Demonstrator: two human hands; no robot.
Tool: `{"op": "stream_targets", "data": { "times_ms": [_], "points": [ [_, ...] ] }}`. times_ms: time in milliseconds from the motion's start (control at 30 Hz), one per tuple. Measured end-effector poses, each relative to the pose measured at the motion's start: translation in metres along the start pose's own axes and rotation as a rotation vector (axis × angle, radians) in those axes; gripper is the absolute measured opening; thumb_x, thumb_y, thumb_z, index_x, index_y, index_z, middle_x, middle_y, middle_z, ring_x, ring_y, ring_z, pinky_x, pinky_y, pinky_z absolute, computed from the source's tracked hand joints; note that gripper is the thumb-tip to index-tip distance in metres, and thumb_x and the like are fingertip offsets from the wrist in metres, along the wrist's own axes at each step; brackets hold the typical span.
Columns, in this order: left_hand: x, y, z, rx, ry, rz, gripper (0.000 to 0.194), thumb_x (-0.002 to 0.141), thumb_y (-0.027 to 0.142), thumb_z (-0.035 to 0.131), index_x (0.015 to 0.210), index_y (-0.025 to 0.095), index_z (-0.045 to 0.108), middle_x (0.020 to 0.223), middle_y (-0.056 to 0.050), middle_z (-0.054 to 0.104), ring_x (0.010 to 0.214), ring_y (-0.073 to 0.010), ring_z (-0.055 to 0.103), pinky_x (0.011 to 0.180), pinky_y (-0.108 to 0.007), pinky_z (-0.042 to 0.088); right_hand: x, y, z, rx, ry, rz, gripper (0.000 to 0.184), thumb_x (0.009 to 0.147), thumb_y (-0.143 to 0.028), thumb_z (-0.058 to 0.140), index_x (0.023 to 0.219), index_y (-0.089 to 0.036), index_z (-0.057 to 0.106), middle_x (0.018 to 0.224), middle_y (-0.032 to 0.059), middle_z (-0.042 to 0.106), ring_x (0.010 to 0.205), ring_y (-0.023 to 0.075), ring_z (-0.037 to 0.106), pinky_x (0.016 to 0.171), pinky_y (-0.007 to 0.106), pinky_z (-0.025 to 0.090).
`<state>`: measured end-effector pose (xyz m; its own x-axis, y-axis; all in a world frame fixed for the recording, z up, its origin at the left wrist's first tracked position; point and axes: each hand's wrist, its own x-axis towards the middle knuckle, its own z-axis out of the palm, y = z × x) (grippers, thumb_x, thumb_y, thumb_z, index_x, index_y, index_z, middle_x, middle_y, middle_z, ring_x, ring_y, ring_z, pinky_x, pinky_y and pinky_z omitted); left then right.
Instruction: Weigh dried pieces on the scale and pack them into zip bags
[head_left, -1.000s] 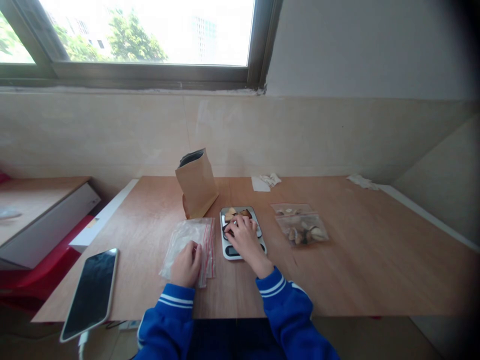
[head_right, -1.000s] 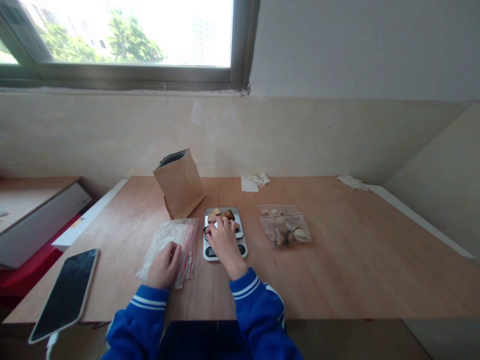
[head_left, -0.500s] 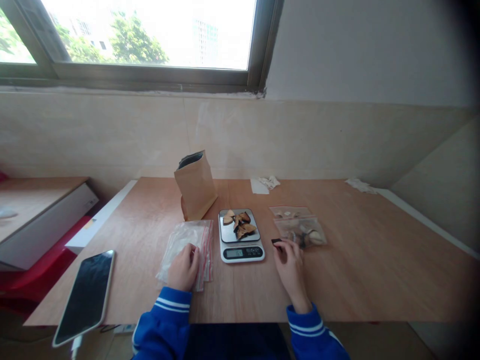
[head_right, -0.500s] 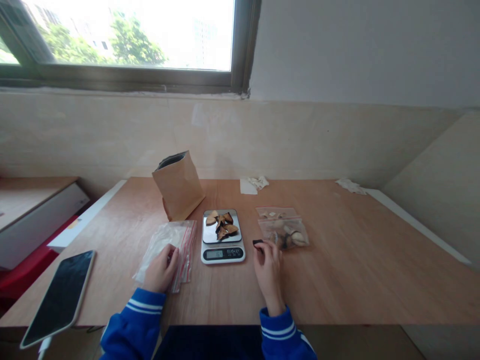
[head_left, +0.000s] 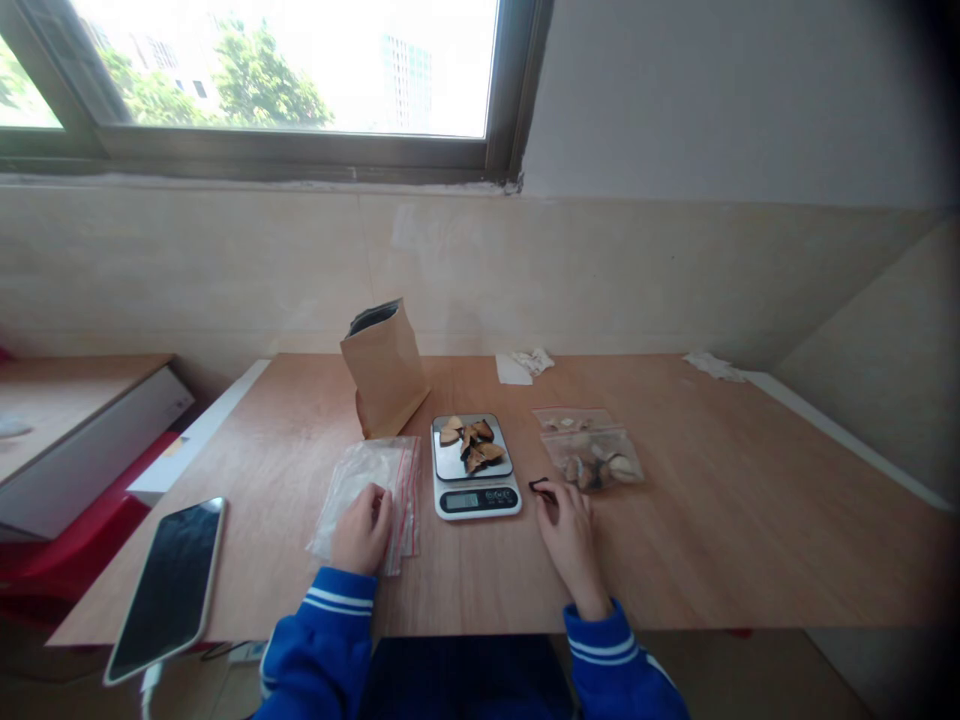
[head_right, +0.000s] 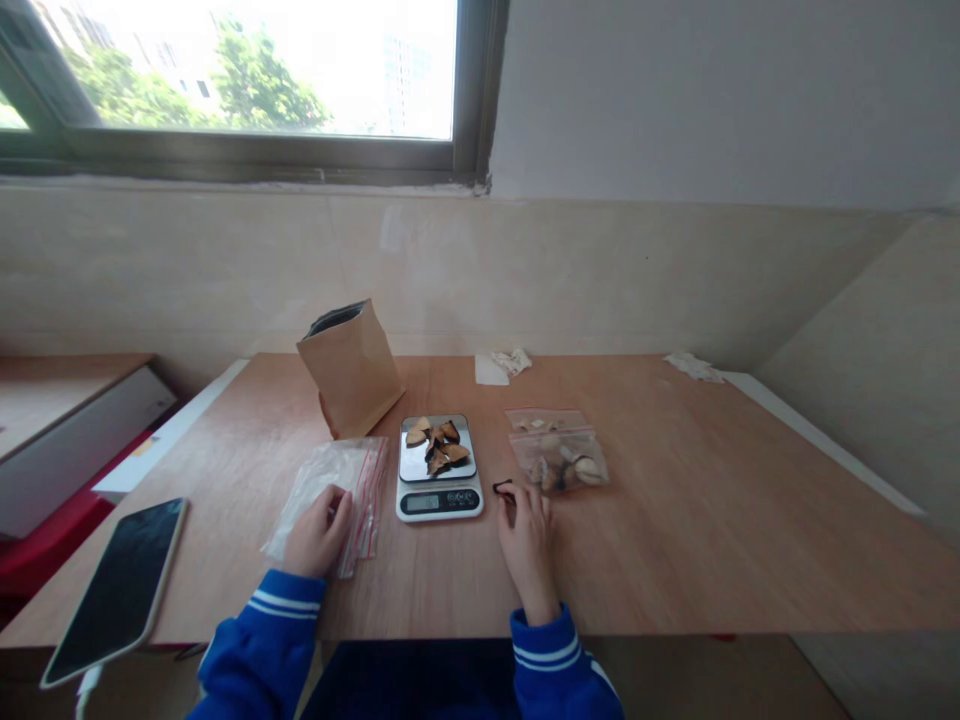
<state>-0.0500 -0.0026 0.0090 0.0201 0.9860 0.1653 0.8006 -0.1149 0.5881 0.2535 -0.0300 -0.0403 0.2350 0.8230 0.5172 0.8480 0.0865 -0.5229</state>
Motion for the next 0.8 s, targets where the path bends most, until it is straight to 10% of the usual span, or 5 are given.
{"op": "stream_targets", "data": {
  "times_ms": [400,567,800],
  "points": [
    [0.000,-0.003,0.001,-0.026,0.018,0.014,0.028,0.090,0.041,0.032,0.074,0.022,0.046,0.067,-0.003,0.059,0.067,-0.0201,0.060,0.064,-0.033,0.043,0.001,-0.001,-0.001,0.028,0.002,0.005,0.020,0.090,-0.028,0.045,0.101,-0.020,0.060,0.098,0.0085,0.066,0.090,0.0250,0.055,0.081,0.039,0.039],
    [0.006,-0.010,-0.001,-0.222,0.026,-0.181,0.035,0.087,0.050,0.034,0.086,0.019,0.050,0.081,-0.006,0.061,0.068,-0.0203,0.061,0.069,-0.038,0.049,0.002,-0.001,-0.001,0.032,0.014,-0.012,0.020,0.090,-0.027,0.045,0.101,-0.019,0.059,0.096,0.0092,0.064,0.092,0.0250,0.054,0.083,0.040,0.040],
    [0.079,-0.018,-0.015,-0.142,0.431,0.013,0.078,0.064,0.049,0.068,0.123,0.006,0.040,0.127,-0.023,0.043,0.126,-0.0365,0.040,0.102,-0.053,0.037,0.003,-0.002,-0.001,0.021,0.054,0.015,0.022,0.090,-0.027,0.044,0.101,-0.019,0.061,0.097,0.0110,0.059,0.095,0.0267,0.054,0.085,0.043,0.041]
  ]
}}
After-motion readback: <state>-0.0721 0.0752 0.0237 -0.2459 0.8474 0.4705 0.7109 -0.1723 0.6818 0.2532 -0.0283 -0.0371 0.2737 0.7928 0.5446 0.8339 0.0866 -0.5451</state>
